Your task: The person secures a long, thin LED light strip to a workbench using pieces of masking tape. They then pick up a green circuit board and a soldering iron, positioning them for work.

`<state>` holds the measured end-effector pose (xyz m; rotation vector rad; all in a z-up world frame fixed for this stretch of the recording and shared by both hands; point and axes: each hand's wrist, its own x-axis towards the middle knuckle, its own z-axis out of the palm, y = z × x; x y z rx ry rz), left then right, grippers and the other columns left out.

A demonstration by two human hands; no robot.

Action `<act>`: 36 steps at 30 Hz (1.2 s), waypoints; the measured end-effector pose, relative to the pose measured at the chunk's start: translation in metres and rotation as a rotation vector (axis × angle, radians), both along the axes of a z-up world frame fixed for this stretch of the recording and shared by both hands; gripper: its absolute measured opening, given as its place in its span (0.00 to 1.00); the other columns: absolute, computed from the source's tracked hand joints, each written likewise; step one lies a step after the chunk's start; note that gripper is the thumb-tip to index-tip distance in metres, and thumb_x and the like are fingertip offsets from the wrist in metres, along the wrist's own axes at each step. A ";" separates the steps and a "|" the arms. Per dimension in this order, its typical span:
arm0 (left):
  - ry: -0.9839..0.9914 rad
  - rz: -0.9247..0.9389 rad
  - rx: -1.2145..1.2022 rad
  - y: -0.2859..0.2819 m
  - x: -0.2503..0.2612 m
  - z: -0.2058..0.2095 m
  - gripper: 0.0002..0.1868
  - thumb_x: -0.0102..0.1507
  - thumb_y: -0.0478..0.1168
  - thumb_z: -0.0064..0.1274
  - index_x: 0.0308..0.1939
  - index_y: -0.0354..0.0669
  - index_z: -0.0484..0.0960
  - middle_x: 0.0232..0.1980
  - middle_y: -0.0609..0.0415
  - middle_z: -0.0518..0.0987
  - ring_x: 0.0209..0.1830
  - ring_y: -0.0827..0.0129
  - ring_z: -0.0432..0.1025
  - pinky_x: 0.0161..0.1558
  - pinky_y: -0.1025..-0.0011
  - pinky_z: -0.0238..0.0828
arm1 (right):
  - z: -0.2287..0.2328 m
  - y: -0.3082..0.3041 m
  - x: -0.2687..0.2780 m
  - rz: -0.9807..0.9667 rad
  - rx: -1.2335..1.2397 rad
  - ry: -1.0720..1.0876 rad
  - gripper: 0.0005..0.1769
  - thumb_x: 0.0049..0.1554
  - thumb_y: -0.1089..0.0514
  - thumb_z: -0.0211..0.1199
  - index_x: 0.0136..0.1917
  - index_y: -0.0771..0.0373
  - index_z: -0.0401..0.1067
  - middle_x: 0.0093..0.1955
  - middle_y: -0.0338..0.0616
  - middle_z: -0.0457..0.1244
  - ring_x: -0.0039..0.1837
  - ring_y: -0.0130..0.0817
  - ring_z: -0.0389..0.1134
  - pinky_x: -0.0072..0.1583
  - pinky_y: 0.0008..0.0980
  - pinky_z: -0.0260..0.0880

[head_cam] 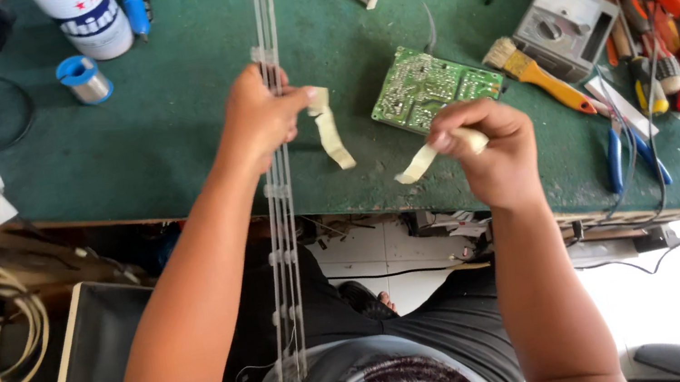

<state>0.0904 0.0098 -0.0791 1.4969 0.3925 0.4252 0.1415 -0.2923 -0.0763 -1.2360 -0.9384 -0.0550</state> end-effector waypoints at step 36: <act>-0.119 0.076 -0.124 0.024 -0.011 0.009 0.19 0.64 0.33 0.69 0.47 0.37 0.70 0.33 0.51 0.73 0.15 0.76 0.64 0.13 0.78 0.60 | 0.040 0.131 0.027 0.207 -0.140 0.844 0.10 0.55 0.67 0.60 0.52 0.68 0.71 0.47 0.61 0.65 0.37 0.31 0.59 0.39 0.35 0.68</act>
